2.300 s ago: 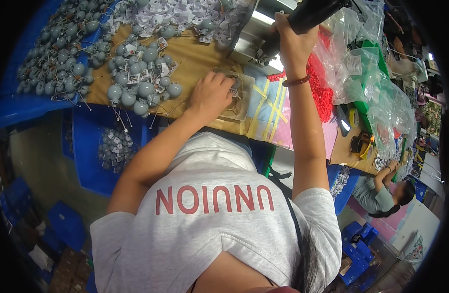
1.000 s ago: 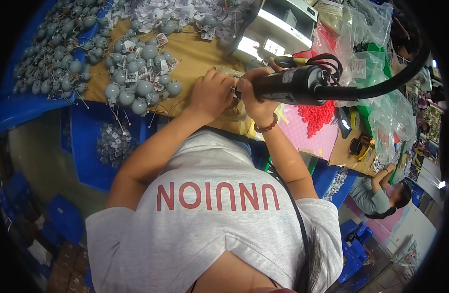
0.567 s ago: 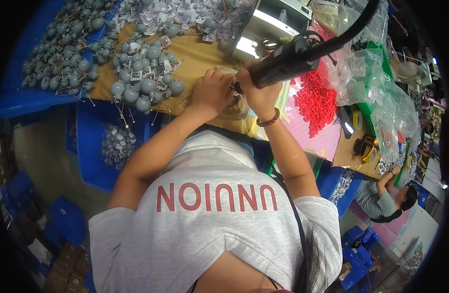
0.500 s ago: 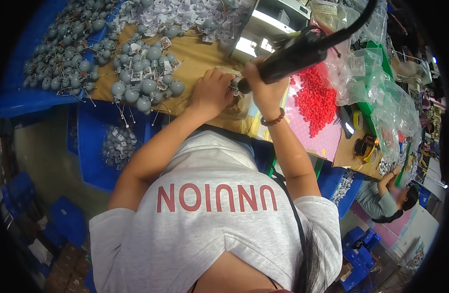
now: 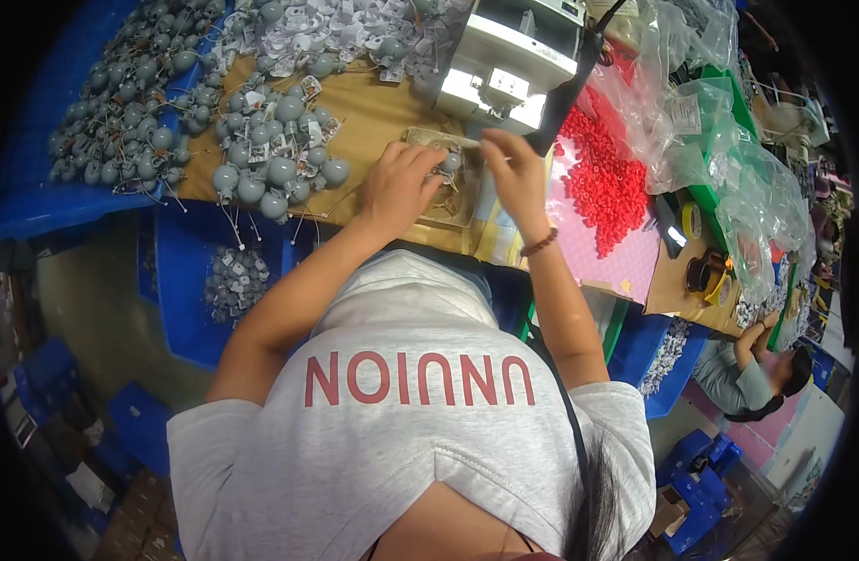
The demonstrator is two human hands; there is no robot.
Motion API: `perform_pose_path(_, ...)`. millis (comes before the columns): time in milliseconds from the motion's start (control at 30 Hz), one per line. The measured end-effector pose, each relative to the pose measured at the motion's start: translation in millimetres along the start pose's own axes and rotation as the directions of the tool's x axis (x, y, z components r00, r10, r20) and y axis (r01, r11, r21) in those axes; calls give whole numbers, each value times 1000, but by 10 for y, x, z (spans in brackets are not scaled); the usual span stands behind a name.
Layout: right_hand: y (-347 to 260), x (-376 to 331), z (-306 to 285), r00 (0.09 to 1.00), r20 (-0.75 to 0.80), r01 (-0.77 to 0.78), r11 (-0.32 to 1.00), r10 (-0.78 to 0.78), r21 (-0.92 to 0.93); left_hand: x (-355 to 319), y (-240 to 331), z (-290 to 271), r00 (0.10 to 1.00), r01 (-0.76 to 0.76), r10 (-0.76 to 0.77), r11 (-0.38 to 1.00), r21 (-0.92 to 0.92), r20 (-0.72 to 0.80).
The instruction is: Glueing plastic components onto decorative light bulbs at a factory workbench.
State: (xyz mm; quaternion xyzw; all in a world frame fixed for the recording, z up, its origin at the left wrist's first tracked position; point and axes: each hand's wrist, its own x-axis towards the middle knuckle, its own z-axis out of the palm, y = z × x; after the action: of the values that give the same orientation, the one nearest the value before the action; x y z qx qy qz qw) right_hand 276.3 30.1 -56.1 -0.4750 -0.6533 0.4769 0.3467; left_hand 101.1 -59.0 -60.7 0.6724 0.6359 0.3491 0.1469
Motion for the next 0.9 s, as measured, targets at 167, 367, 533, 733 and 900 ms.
perform_pose_path(167,-6,45,238,994,108,-31,998,36,-47,26,31,-22,998,50,-50,999,-1,33)
perform_pose_path(367,-27,192,443,1000,6,15,995,-16,94,10,9,-5,999,29,-30,1000,8,34)
perform_pose_path(533,-4,210,548,997,-72,3,999,0,40,-2,-24,18,1000,-9,9,1000,6,9)
perform_pose_path(733,-22,194,628,988,-154,-14,999,19,35,-2,-33,24,1000,-11,11,1000,15,10)
perform_pose_path(900,-111,180,492,998,-7,59,977,-59,203,-29,-37,-72,988,154,-150,971,-181,36)
